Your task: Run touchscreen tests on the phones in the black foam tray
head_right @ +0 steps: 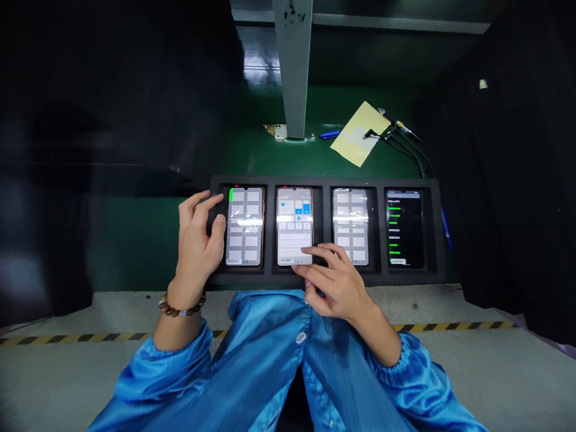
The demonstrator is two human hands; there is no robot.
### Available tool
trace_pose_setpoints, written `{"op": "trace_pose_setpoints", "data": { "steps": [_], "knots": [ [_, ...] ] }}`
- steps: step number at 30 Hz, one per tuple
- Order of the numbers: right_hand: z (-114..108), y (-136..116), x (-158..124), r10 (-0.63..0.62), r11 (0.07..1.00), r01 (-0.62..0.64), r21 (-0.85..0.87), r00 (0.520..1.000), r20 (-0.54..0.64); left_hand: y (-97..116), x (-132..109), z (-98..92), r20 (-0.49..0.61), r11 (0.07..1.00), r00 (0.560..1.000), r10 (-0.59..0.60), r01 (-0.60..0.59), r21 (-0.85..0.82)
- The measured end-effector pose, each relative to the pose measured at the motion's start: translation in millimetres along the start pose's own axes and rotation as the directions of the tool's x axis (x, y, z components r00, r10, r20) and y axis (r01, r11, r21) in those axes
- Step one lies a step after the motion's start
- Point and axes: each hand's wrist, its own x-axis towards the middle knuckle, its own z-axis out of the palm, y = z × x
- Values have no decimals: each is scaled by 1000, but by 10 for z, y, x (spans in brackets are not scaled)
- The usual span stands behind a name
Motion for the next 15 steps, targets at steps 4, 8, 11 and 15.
{"op": "trace_pose_setpoints", "data": {
  "steps": [4,8,11,15],
  "knots": [
    [19,-36,59,241,962,-245,-118,969,-48,0,-5,-2,-1,1000,1000,3,-3,4],
    [7,1,250,314,942,-313,-124,949,-12,-4,-13,3,1,1000,1000,11,-11,0],
    [-25,87,461,293,949,-287,-131,956,30,-20,-16,15,-5,1000,1000,14,-14,1],
    [-39,206,706,254,961,-245,-126,965,66,-39,-23,30,-6,1000,1000,22,-22,-6]
  ]
}}
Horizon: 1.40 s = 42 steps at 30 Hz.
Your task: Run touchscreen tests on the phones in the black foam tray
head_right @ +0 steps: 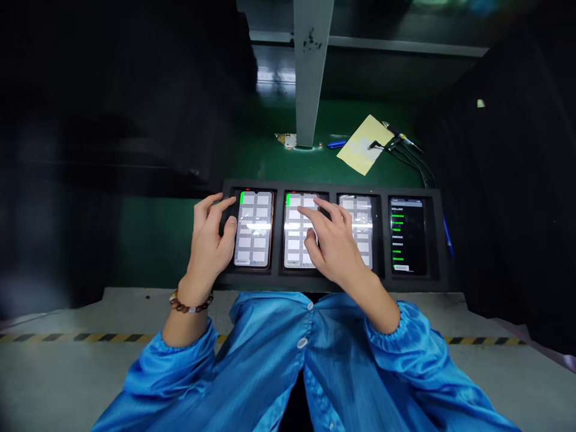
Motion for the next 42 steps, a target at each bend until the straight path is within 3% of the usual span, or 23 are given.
{"op": "trace_pose_setpoints", "data": {
  "steps": [8,13,20,28,36,42],
  "knots": [
    [108,38,323,-59,997,63,-46,995,82,58,101,2,48,994,999,10,-15,110],
    [153,63,356,-74,995,79,-57,993,90,92,170,7,42,978,999,10,-19,208],
    [157,-22,105,-150,985,158,-68,983,104,104,-126,-63,99,975,994,33,-54,217],
    [141,-144,-212,-143,987,152,-52,977,155,115,-590,-144,57,970,995,77,-88,226],
    [149,-179,-530,-243,965,253,-61,960,139,-25,-880,-125,-90,949,963,254,-230,216],
    [144,-260,-699,-285,955,294,-48,948,139,-138,-995,-171,-105,913,925,365,-334,233]
  ]
}}
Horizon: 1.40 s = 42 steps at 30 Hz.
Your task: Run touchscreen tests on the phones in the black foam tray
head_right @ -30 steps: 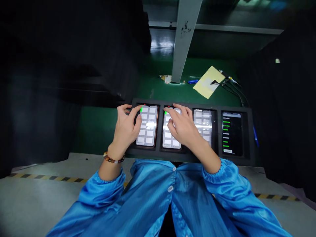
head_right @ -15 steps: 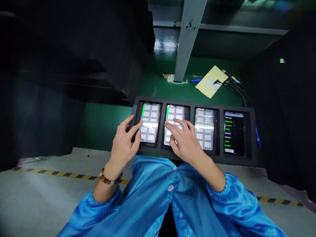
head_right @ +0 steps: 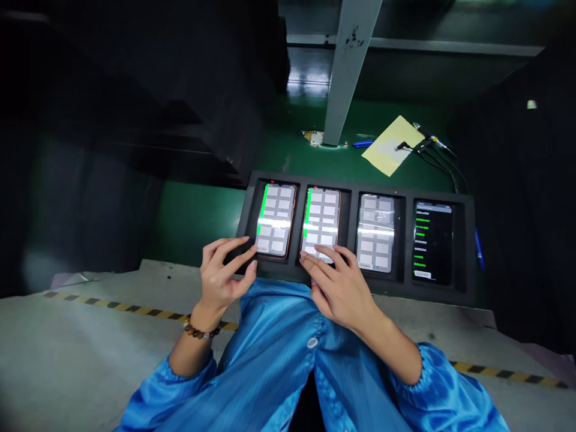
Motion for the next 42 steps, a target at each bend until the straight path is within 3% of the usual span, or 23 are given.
{"op": "trace_pose_setpoints", "data": {
  "steps": [7,16,20,25,31,36,42],
  "knots": [
    [-18,-10,-88,28,999,-27,26,999,-45,-53,97,-45,29,992,991,128,-128,-9],
    [-231,197,-429,96,995,-94,28,993,-70,192,415,7,202,961,940,273,-261,-89],
    [-179,151,-329,76,996,-73,52,995,-61,198,468,8,256,951,916,308,-284,-125],
    [-60,93,33,-17,996,16,92,1000,6,167,429,-15,240,957,928,285,-262,-126],
    [-51,226,281,64,997,-63,43,998,-6,-21,278,-130,162,984,974,158,-143,-102],
    [-74,134,212,-15,996,14,93,1000,10,-208,194,-206,136,994,987,88,-79,-70],
    [-84,72,-32,-40,994,40,106,999,-6,-269,237,-221,149,987,980,135,-119,-109]
  ]
}}
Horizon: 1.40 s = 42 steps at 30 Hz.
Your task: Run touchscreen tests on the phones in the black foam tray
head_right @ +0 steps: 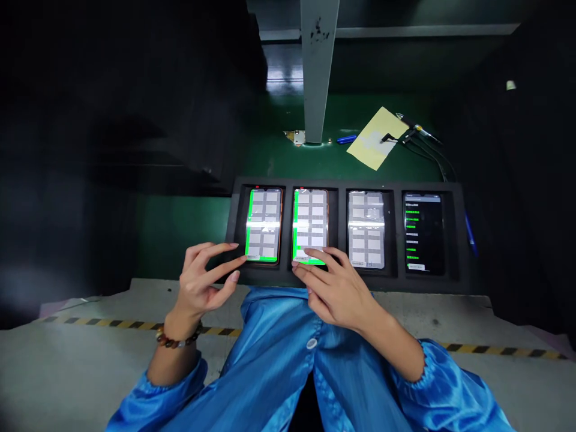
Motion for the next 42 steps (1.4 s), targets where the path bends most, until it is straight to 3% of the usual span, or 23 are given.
{"op": "trace_pose_setpoints", "data": {
  "steps": [6,11,17,27,42],
  "knots": [
    [-175,121,-376,144,986,-147,-75,989,-42,88,163,-11,50,994,993,107,-106,-38],
    [-202,115,-464,170,981,-173,-88,984,-49,198,317,44,84,984,983,166,-160,-78],
    [-157,95,-401,151,986,-154,-64,987,-57,246,387,131,200,983,965,167,-148,-106],
    [-203,231,-179,214,972,-218,-86,975,-56,208,563,143,277,995,956,94,-83,-49],
    [-341,541,379,311,933,-318,-170,948,-65,-110,1093,278,336,999,942,23,-37,36]
  ]
}}
